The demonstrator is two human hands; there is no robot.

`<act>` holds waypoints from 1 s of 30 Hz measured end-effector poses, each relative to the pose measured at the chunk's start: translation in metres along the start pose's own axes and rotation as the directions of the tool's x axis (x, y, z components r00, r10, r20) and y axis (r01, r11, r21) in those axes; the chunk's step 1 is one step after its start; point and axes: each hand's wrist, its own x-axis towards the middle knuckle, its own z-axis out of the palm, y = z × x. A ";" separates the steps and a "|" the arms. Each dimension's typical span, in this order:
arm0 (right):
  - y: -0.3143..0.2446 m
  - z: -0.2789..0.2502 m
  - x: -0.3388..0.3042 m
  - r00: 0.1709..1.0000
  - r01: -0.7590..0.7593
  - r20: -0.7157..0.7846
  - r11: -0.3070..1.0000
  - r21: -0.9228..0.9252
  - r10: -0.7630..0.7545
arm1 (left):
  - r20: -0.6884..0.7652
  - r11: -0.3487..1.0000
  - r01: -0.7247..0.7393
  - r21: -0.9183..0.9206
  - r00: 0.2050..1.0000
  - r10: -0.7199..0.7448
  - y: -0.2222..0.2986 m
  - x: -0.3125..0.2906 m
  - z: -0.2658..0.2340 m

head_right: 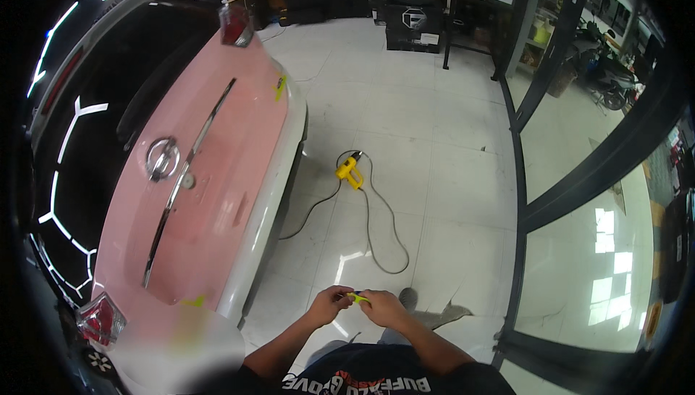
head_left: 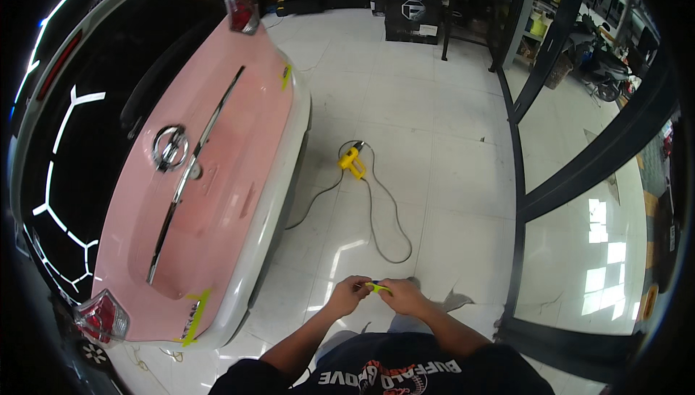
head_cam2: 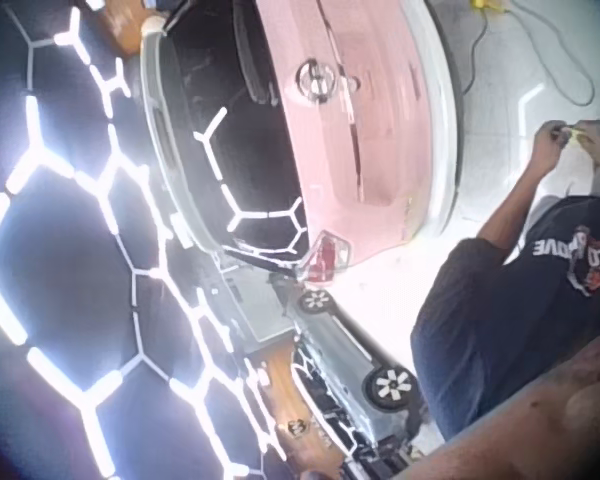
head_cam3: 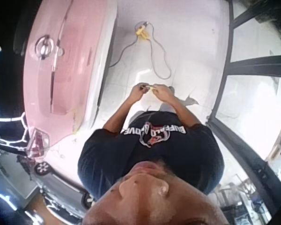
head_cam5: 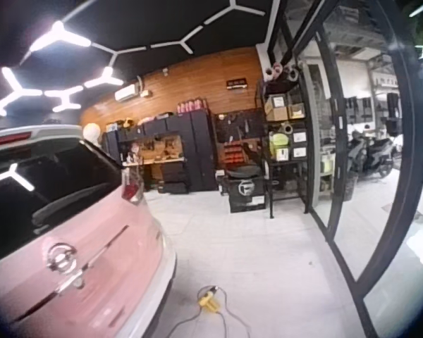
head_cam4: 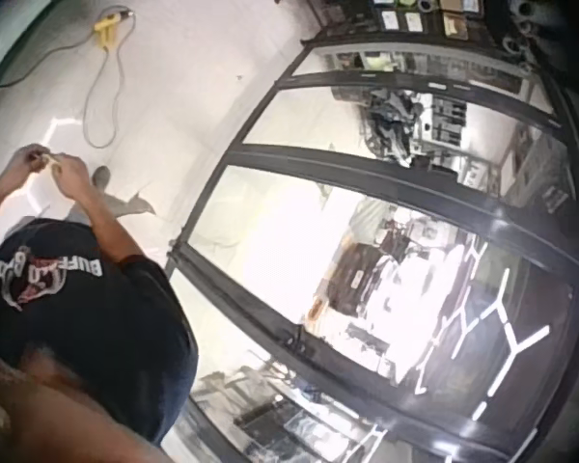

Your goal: The person applies strips of yellow masking tape to the rear of a pink car, specifically over the 'X-TRAIL' and '4WD' chrome emblems. They measure, cut, and smooth the tape to cover the lettering and surrounding areas.

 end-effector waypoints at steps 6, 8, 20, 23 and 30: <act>0.049 -0.145 0.029 0.997 -0.068 -0.037 0.998 -0.010 0.068 | 0.035 0.985 -0.113 0.127 0.993 0.109 0.122 0.112 0.042; 0.064 -0.170 0.052 0.993 -0.039 -0.113 0.999 -0.038 0.035 | 0.004 0.985 -0.098 0.140 0.995 0.098 0.141 0.146 0.033; 0.140 -0.376 0.314 0.950 0.123 -0.191 0.857 -0.500 -0.248 | -0.332 0.982 -0.183 0.044 0.925 0.187 0.266 0.358 -0.084; 0.134 -0.443 0.417 0.939 0.244 -0.072 0.801 -0.547 -0.335 | -0.480 0.957 -0.289 0.036 0.835 0.270 0.298 0.407 -0.136; 0.091 -0.527 0.662 0.821 0.533 0.200 0.593 -0.604 -0.534 | -0.808 0.981 -0.179 0.076 0.565 0.166 0.336 0.480 -0.234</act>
